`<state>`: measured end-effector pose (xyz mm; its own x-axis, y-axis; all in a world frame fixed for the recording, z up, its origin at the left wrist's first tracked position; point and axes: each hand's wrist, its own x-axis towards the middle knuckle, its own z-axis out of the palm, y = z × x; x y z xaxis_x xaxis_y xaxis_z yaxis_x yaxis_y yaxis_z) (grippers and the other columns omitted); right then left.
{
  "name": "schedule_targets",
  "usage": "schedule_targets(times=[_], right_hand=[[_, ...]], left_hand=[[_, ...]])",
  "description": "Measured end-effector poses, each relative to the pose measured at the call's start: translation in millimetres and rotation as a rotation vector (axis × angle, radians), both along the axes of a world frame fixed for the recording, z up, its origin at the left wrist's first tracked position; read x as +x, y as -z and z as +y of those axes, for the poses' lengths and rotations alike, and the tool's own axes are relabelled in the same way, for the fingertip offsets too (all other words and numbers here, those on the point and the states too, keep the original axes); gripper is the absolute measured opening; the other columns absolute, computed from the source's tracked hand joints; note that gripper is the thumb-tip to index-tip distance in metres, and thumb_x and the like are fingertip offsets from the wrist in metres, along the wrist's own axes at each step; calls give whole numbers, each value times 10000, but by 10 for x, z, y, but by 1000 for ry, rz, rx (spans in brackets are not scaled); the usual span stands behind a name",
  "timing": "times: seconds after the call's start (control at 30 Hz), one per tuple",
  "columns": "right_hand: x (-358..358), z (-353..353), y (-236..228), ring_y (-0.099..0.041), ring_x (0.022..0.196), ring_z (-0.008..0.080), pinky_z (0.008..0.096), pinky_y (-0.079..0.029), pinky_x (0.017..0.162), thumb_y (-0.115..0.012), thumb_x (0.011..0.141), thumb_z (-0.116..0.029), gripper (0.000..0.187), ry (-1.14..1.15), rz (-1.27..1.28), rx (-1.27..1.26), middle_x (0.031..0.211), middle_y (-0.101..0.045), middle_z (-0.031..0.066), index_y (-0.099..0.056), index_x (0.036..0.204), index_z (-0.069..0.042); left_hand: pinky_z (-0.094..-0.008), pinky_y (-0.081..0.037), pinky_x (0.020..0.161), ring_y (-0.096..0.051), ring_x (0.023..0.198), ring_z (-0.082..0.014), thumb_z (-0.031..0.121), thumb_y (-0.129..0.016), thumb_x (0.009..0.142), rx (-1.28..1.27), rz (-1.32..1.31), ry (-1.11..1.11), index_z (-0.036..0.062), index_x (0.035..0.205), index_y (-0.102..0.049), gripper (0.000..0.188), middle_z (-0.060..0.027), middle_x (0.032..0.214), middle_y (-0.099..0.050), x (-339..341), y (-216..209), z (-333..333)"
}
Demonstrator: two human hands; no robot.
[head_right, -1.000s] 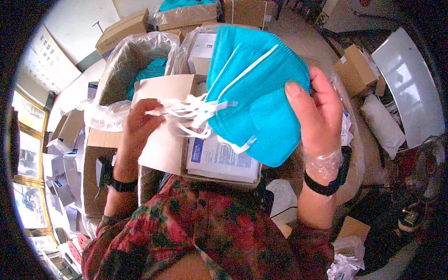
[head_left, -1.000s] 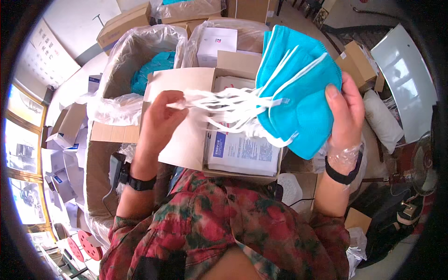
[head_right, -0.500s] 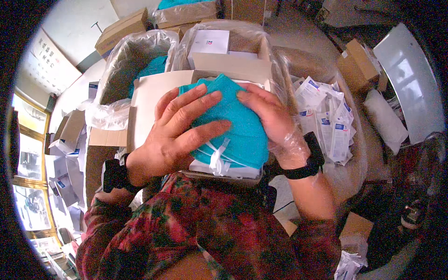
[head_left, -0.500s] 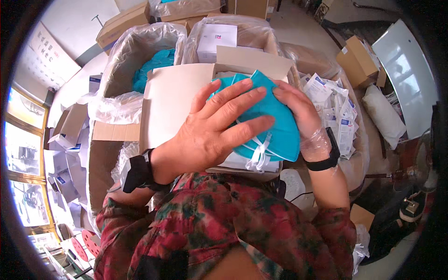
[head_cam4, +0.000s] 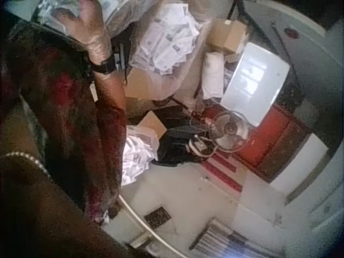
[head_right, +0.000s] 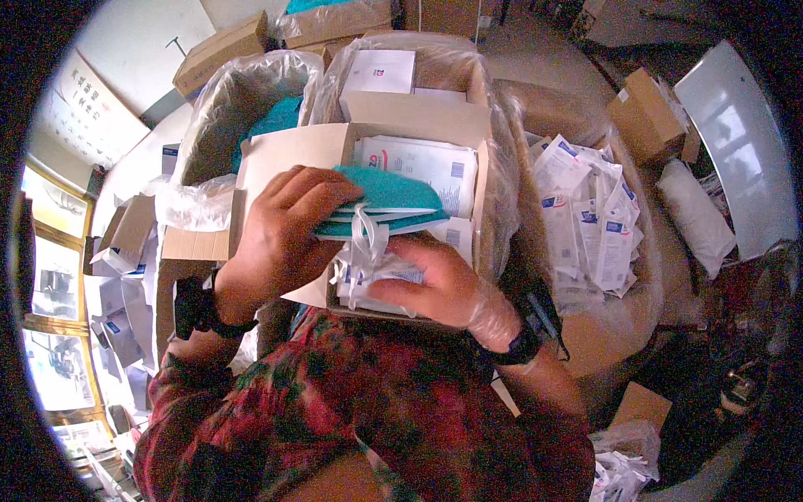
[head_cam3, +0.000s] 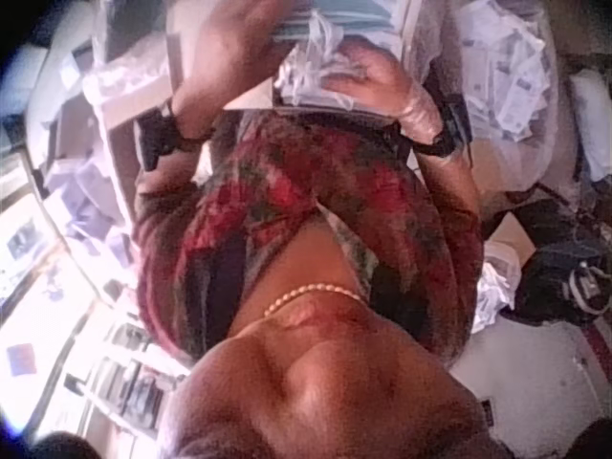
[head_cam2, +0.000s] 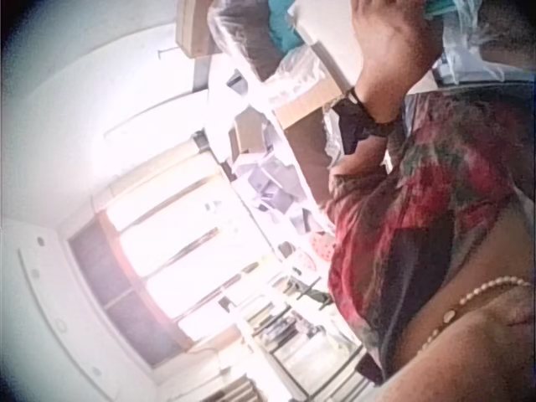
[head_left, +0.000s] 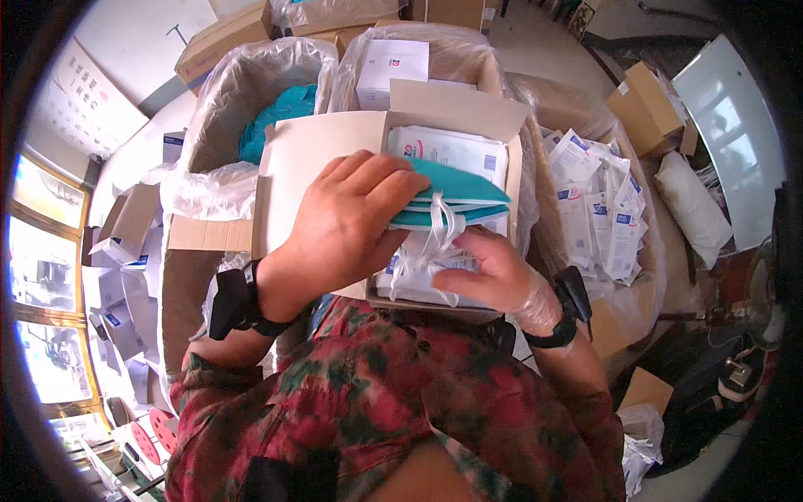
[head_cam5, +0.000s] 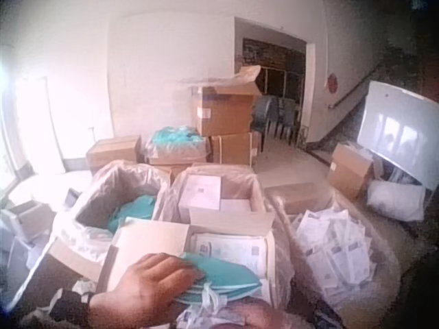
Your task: The recorder is sorting and packing personal protective masks into boxes.
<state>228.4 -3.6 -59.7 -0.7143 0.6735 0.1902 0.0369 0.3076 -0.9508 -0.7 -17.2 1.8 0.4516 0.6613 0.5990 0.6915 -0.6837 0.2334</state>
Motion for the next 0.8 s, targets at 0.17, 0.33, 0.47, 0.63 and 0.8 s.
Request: schedule_targets(times=[0.17, 0.33, 0.47, 0.63, 0.8], right_hand=[[109, -151, -346, -602, 833, 244, 317, -460, 764, -642, 867, -112, 133, 98, -180, 110, 899, -607, 121, -632, 970, -28], [73, -235, -724, -573, 936, 246, 354, -440, 834, -659, 834, -82, 94, 78, -9, 440, 940, -590, 79, -614, 915, -62], [-132, -265, -857, -570, 1067, 291, 429, -415, 944, -675, 831, -132, 150, -167, -9, 572, 1031, -604, 91, -611, 954, -74], [-230, -277, -767, -584, 831, 287, 400, -441, 782, -627, 889, -155, 108, -545, 219, -35, 833, -583, 85, -587, 895, -54], [50, -475, -889, -570, 802, 306, 399, -442, 728, -594, 910, -155, 121, -588, 143, -170, 802, -553, 104, -575, 870, -43]], left_hand=[[-409, -497, 769, -588, 882, -358, 21, -676, 623, -202, -30, -38, 34, 964, -596, 350, -149, 926, -604, -140, 94, -32], [-420, -490, 771, -578, 872, -377, 53, -702, 609, -408, -124, 127, 9, 964, -571, 381, -171, 908, -583, -108, 160, -164], [-416, -477, 788, -571, 921, -374, 102, -708, 627, -713, -272, 350, 6, 1020, -557, 431, -168, 951, -584, 52, 212, -271], [-418, -484, 751, -583, 875, -361, 164, -729, 603, -726, -219, 523, 23, 980, -574, 432, -142, 928, -591, 47, 360, -407], [-370, -453, 557, -539, 667, -264, 159, -654, 637, -482, 111, 671, 91, 773, -481, 230, -63, 715, -480, -143, -53, -483]])
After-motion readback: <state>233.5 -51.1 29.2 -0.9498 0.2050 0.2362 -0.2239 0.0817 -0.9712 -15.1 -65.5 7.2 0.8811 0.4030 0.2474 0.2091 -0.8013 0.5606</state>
